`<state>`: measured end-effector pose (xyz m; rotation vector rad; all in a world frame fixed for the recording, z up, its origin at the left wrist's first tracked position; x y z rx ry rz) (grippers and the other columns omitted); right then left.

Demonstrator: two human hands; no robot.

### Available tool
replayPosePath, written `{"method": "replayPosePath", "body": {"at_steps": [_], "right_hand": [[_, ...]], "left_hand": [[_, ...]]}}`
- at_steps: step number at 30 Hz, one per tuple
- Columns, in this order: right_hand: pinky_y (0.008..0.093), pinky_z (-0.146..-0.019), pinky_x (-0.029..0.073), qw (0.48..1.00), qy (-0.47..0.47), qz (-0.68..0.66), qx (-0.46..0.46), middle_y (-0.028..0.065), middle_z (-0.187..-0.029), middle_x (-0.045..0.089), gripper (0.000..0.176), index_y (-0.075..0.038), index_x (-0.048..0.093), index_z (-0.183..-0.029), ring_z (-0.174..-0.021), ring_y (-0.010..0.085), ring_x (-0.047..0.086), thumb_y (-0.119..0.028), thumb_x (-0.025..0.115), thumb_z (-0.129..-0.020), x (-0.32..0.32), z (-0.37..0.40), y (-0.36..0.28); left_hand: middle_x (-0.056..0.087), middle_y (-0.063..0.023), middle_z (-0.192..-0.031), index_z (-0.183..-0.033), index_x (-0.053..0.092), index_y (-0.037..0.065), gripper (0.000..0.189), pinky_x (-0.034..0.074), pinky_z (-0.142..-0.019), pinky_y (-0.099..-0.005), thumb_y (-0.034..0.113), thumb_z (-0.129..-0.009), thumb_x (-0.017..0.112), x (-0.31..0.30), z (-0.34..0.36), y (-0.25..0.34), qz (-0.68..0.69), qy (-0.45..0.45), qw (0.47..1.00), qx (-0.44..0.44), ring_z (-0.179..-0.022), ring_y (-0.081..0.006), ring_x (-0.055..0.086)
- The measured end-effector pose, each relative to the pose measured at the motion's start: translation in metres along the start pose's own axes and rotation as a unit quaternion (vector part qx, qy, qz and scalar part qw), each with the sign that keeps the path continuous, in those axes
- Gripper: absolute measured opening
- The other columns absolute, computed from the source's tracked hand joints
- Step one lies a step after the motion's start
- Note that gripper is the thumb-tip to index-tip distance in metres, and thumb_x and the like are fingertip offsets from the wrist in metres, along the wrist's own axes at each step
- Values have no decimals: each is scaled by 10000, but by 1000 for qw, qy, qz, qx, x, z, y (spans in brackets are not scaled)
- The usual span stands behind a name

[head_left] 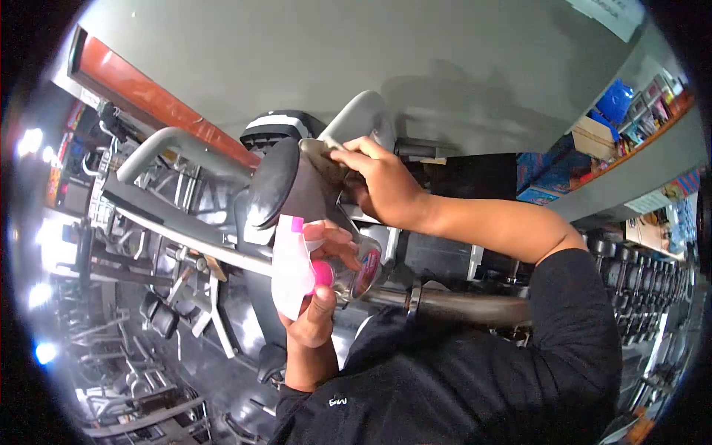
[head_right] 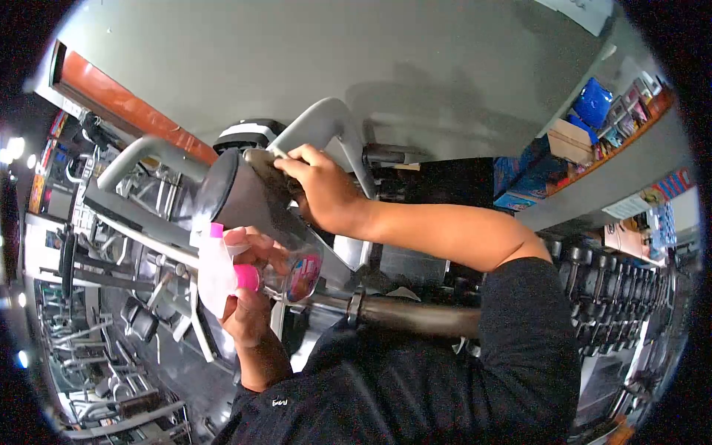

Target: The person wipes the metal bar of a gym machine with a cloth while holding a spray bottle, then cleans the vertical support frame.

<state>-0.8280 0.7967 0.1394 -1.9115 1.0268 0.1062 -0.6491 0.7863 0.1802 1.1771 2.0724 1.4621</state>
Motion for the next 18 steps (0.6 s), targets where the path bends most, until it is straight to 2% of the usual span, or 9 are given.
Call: {"method": "replayPosePath", "body": {"at_steps": [4,5,7,9,12,14,18], "right_hand": [[407,-963,534,1000,-3,16,2,190,-1183,630,512,33,646,-1230,-1077,374,657,78,699,-722,-1,-2,-36],[406,-939,536,998,-25,20,47,197,-1155,650,478,23,633,-1220,-1078,374,664,29,727,-751,0,-3,-39],[411,-927,537,996,-1,29,84,202,-1151,665,463,16,624,-1226,-1080,371,672,8,735,-776,2,1,-50],[431,-921,538,988,-8,5,156,228,-1174,682,459,11,589,-1253,-1097,376,683,-21,737,-820,4,7,-56],[447,-930,535,981,-14,78,175,243,-1182,682,479,18,563,-1265,-1100,385,685,-22,736,-820,11,10,-56],[471,-981,512,977,-47,123,165,273,-1216,665,516,31,520,-1285,-1191,450,627,-9,719,-811,18,9,-54],[484,-980,507,947,-104,184,242,301,-1205,658,595,30,466,-1310,-1200,461,614,-22,737,-783,31,13,-45]], "left_hand": [[635,-228,-1145,-1407,514,-54,802,525,-796,-390,512,-891,751,-17,16,41,-18,-9,999,24,-883,-269,658],[636,-230,-1146,-1405,516,-54,798,523,-802,-391,513,-893,748,-22,19,49,-19,-12,999,35,-877,-269,659],[635,-227,-1151,-1401,521,-56,782,509,-830,-390,510,-904,732,-36,29,59,-13,-35,998,59,-886,-269,659],[634,-223,-1158,-1418,510,-55,773,500,-844,-384,497,-919,716,-52,39,62,-13,-47,997,52,-891,-265,651],[625,-216,-1185,-1438,493,-54,737,494,-856,-376,445,-939,704,-71,54,57,20,-57,998,12,-907,-253,637],[618,-211,-1206,-1446,482,-53,706,494,-860,-373,400,-951,702,-81,64,52,41,-68,997,-14,-915,-243,629],[605,-195,-1242,-1443,475,-43,644,493,-869,-369,328,-968,700,-86,83,47,62,-88,993,-52,-932,-221,618]]}}
Point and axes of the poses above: each hand's wrist, its own z-axis away from the middle knuckle, its own x-axis out of the palm, y = z × x, the point moved 8 cm from there along -z, towards the middle knuckle
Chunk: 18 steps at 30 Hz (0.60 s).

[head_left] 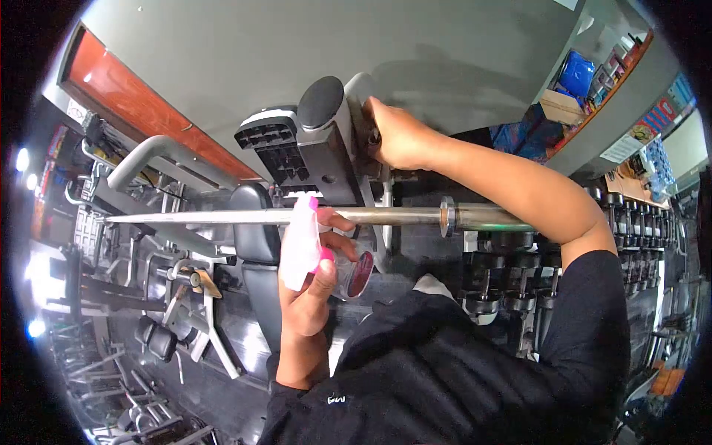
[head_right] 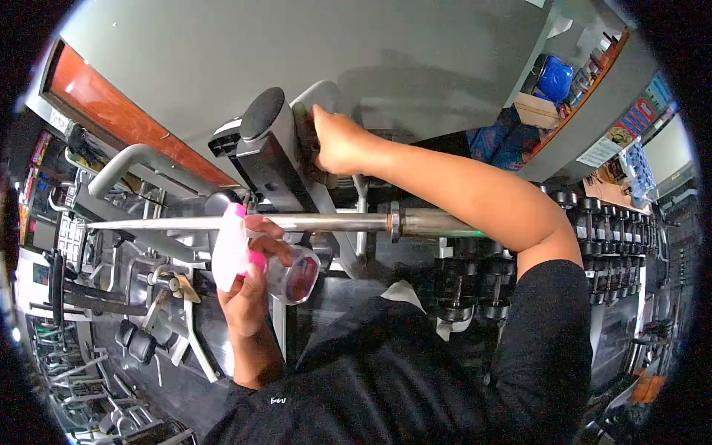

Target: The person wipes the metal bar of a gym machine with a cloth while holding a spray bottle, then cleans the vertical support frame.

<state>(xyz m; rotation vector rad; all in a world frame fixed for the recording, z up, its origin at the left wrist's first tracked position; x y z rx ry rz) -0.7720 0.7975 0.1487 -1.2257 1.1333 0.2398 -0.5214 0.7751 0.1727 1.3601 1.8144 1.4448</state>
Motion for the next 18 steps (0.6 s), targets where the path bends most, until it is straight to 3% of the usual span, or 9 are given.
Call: {"method": "replayPosePath", "body": {"at_steps": [4,5,8,10,12,13,16,18], "right_hand": [[513,-936,549,997,-66,-11,43,364,-1119,665,696,104,412,-1339,-1140,453,654,-128,774,-792,18,1,6],[491,-889,573,999,-39,30,9,354,-1088,681,710,111,408,-1367,-1111,414,682,-198,753,-829,32,-7,20],[457,-849,590,985,-159,32,65,312,-1145,684,666,114,450,-1364,-1108,376,692,-242,727,-874,78,-8,50],[427,-868,606,926,-310,-101,191,249,-1205,676,523,104,522,-1334,-1089,345,685,-229,653,-952,143,5,94],[425,-891,617,892,-297,-253,227,204,-1213,662,348,88,594,-1257,-1061,338,676,-126,610,-982,159,14,96],[408,-905,622,871,-293,-305,250,204,-1159,666,245,104,628,-1163,-1027,336,683,-41,619,-966,133,24,70],[379,-762,601,835,-289,-402,238,177,-993,706,144,77,657,-1052,-921,272,716,11,642,-924,92,16,41],[394,-801,603,873,-275,-364,172,197,-1062,705,205,116,632,-1085,-958,278,721,17,662,-907,49,10,16]], "left_hand": [[602,-172,-1237,-1450,461,-40,636,485,-884,-347,340,-988,677,-1,17,-18,-22,-27,999,-31,-935,-197,619],[598,-165,-1240,-1449,459,-40,622,487,-884,-344,330,-995,670,0,21,-21,-26,-29,999,-37,-940,-190,618],[588,-151,-1256,-1450,453,-37,580,493,-886,-333,287,-1013,653,4,28,-26,-20,-20,999,-41,-950,-176,617],[583,-146,-1266,-1453,448,-35,557,496,-887,-328,255,-1020,646,7,30,-32,-16,-9,999,-43,-955,-170,617],[580,-142,-1274,-1457,445,-32,540,498,-888,-325,225,-1024,641,9,31,-40,-17,1,998,-53,-960,-167,616],[578,-141,-1279,-1463,443,-28,536,499,-885,-324,206,-1023,643,11,31,-42,-17,8,998,-53,-964,-164,616],[577,-142,-1281,-1469,440,-27,537,492,-896,-325,206,-1026,636,12,31,-45,-31,27,998,-43,-961,-163,616],[579,-144,-1281,-1471,439,-27,538,483,-904,-324,207,-1027,633,14,29,-44,-48,41,997,-32,-956,-163,615]]}}
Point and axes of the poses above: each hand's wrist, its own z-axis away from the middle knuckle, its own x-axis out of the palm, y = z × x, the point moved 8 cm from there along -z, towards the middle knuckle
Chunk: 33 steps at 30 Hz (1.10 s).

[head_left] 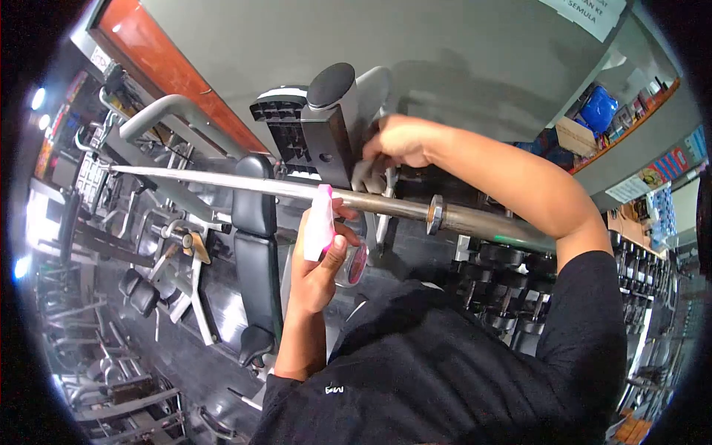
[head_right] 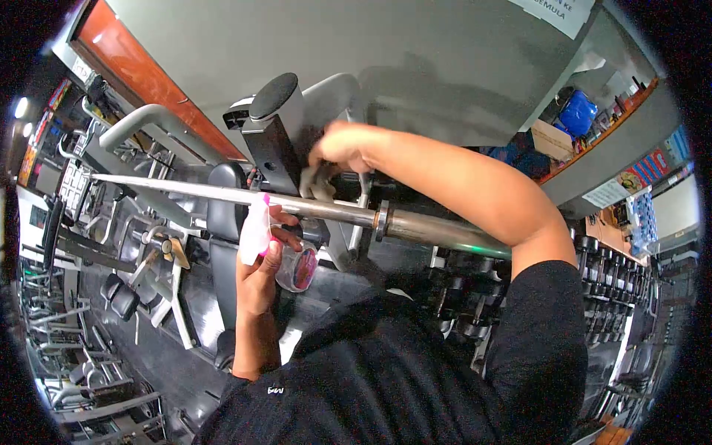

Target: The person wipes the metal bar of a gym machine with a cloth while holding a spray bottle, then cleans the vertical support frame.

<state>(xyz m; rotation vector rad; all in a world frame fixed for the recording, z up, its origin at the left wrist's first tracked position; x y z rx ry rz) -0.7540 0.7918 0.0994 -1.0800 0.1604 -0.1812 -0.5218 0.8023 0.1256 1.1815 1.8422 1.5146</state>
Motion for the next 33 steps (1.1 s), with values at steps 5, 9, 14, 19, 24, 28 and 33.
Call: {"method": "replayPosePath", "body": {"at_steps": [5,9,14,19,24,28,33], "right_hand": [[339,-726,533,989,48,14,-140,126,-1032,681,353,45,571,-1175,-876,186,675,-36,734,-872,-11,40,-56],[366,-854,549,977,106,100,-154,158,-1052,714,379,81,625,-1197,-968,237,684,-21,732,-848,-11,5,-13],[393,-725,529,973,98,196,67,158,-1004,717,363,107,659,-1142,-869,228,666,-59,744,-831,-27,-83,88],[415,-665,493,929,-42,365,46,134,-880,686,290,71,674,-1045,-799,223,625,-163,708,-877,-9,-85,111],[424,-753,521,941,-114,259,-183,126,-940,694,238,18,660,-1105,-846,252,664,-160,625,-951,4,-79,113],[377,-727,611,990,44,86,100,111,-1008,706,194,-36,655,-1148,-832,232,716,-59,569,-975,-14,-53,88],[441,-732,625,975,61,-212,-10,113,-988,702,196,-38,630,-1157,-835,254,712,-77,529,-994,-29,-31,43]], "left_hand": [[588,-138,-1282,-1471,439,-27,537,470,-905,-319,208,-1028,629,7,-1,2,-6,37,999,7,-949,-154,611],[589,-131,-1283,-1471,439,-25,534,479,-901,-318,210,-1031,628,6,8,-6,-26,56,998,-10,-958,-150,612],[590,-128,-1280,-1471,440,-25,534,492,-900,-315,211,-1031,631,8,19,-7,-51,99,994,-15,-971,-151,615],[593,-116,-1260,-1463,444,-26,529,498,-885,-305,214,-1032,635,10,31,-14,-41,130,990,-25,-947,-147,628],[597,-115,-1267,-1458,442,-28,521,503,-899,-313,220,-1038,627,9,35,-15,-46,127,990,-27,-959,-149,639],[597,-117,-1267,-1463,437,-27,542,500,-907,-323,229,-1029,637,-4,32,-10,-34,116,993,-12,-958,-150,636],[592,-127,-1269,-1482,423,-30,562,492,-912,-324,233,-1032,632,-39,35,-15,-9,94,995,-13,-958,-153,631]]}}
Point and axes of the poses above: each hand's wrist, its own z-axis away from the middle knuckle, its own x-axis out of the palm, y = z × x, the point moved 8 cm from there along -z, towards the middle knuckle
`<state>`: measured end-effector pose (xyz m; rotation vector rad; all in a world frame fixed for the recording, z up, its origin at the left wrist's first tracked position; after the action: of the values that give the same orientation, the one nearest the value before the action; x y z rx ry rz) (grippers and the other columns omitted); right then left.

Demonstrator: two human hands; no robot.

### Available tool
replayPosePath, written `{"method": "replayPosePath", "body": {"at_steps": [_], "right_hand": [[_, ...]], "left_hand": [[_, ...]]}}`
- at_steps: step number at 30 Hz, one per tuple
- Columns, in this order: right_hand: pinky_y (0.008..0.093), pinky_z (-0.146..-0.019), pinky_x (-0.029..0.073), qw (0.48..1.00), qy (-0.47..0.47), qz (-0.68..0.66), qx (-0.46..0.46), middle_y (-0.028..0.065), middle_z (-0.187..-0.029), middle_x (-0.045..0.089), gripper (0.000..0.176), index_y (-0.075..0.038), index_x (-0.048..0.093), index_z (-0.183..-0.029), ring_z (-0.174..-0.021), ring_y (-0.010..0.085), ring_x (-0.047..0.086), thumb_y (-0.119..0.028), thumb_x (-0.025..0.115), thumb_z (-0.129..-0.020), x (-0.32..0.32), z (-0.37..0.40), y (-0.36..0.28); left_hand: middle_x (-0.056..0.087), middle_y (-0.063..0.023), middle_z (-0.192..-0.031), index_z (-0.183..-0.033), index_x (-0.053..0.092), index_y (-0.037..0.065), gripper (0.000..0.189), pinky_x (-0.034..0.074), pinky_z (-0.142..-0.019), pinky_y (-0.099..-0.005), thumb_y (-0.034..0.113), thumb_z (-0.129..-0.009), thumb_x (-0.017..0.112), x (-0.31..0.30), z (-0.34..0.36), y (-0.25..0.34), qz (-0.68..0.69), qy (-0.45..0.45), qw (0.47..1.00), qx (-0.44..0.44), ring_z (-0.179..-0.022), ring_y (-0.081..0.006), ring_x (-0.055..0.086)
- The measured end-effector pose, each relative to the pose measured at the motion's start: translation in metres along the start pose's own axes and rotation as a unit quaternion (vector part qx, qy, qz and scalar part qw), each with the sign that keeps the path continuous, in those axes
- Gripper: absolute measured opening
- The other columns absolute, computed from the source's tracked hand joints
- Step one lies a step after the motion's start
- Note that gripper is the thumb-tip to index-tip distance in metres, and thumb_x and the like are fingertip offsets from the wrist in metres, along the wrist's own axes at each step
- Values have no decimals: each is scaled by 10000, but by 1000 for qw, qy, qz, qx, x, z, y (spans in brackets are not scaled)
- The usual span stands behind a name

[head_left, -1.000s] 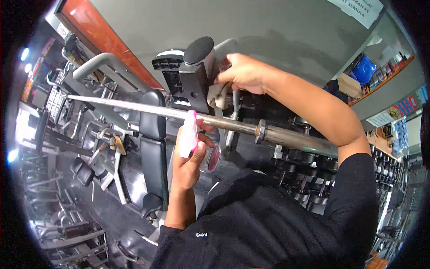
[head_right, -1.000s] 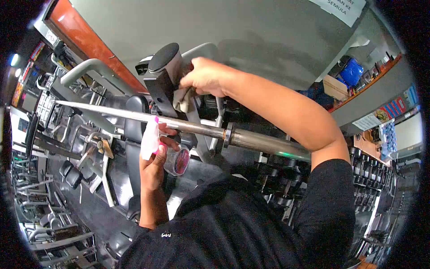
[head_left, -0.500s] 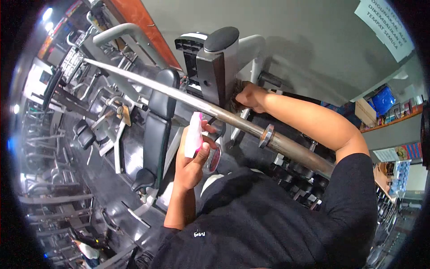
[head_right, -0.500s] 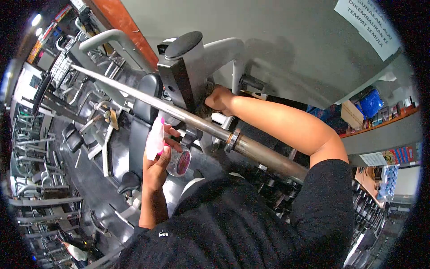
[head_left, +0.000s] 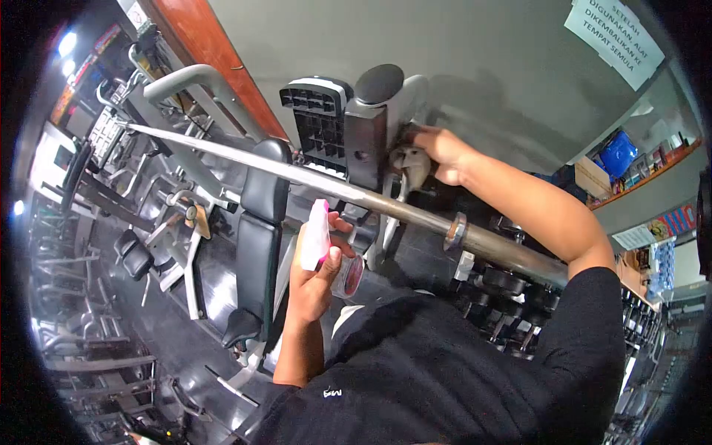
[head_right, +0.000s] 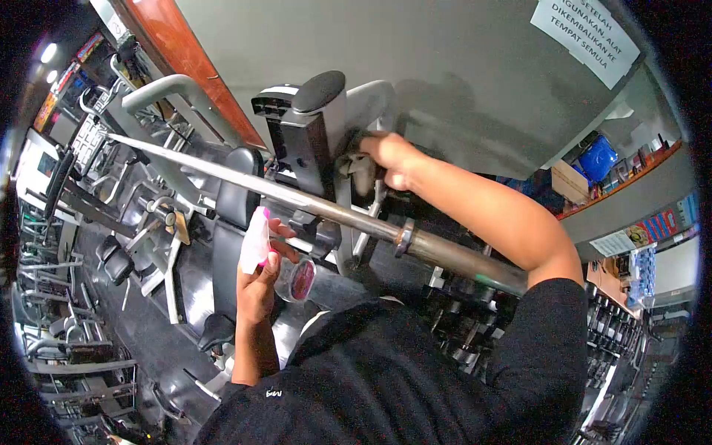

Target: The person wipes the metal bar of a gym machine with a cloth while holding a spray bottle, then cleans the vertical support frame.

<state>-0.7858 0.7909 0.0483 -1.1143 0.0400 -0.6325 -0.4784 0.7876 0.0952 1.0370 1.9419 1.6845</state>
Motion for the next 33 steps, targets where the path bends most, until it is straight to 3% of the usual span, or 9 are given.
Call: {"method": "replayPosePath", "body": {"at_steps": [4,5,10,16,19,24,28,32,33], "right_hand": [[438,-838,620,995,64,24,-70,117,-1134,683,314,-39,570,-1304,-986,245,710,-69,531,-994,33,59,-26],[424,-863,610,994,43,-7,-98,110,-1172,664,304,-53,573,-1294,-1009,222,695,-63,530,-994,41,65,-27],[365,-881,579,974,68,16,-214,79,-1080,684,273,-67,600,-1244,-990,191,687,-52,564,-974,74,108,-60],[368,-1030,518,949,108,-74,-285,118,-1283,666,452,-14,529,-1425,-1179,209,646,-124,602,-992,114,155,-81],[381,-1078,487,946,74,10,-317,126,-1317,651,519,7,492,-1456,-1233,203,616,-95,638,-968,136,163,-89],[351,-1064,506,899,171,90,-393,117,-1334,649,571,21,482,-1453,-1217,205,643,-48,739,-948,142,173,-110],[329,-1068,486,842,197,225,-450,96,-1312,657,512,20,508,-1432,-1215,165,629,-55,712,-968,154,170,-143],[311,-1038,480,775,199,401,-446,75,-1255,670,482,-7,505,-1415,-1172,167,637,-33,680,-967,185,147,-172],[322,-1022,483,762,188,460,-414,119,-1230,685,480,-26,507,-1404,-1170,205,649,-25,678,-956,193,138,-178]], "left_hand": [[604,-157,-1270,-1506,421,-31,613,465,-942,-357,282,-1026,637,-34,5,10,13,-8,1000,-3,-947,-193,633],[604,-161,-1264,-1520,395,-30,657,467,-944,-363,311,-1019,649,-45,6,13,9,-22,1000,0,-945,-199,640],[585,-162,-1295,-1510,372,-31,649,509,-946,-365,310,-1032,647,-112,17,20,-21,-80,997,8,-982,-188,668],[587,-161,-1296,-1504,383,-23,672,516,-932,-368,332,-1014,675,-174,4,35,47,-81,996,-12,-988,-196,670],[585,-158,-1297,-1500,398,-20,638,523,-912,-364,287,-1014,674,-186,-17,47,61,-101,993,2,-965,-192,662],[578,-156,-1285,-1494,416,-23,623,527,-874,-344,249,-1003,685,-191,-58,64,75,-134,987,36,-944,-190,655],[571,-161,-1280,-1534,379,-29,652,526,-854,-331,231,-1010,668,-186,-94,74,73,-153,984,60,-926,-191,646],[570,-170,-1304,-1581,325,-27,708,513,-893,-330,223,-1007,656,-181,-134,96,48,-155,980,115,-931,-185,646],[568,-172,-1307,-1583,323,-25,714,514,-896,-334,229,-1006,658,-180,-143,102,42,-155,979,122,-933,-187,647]]}}
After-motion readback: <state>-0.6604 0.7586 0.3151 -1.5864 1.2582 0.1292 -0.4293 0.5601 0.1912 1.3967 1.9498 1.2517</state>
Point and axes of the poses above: each hand's wrist, its own z-axis away from the middle knuckle, its own x-axis out of the palm, y = z × x, the point moved 8 cm from there along -z, towards the middle knuckle
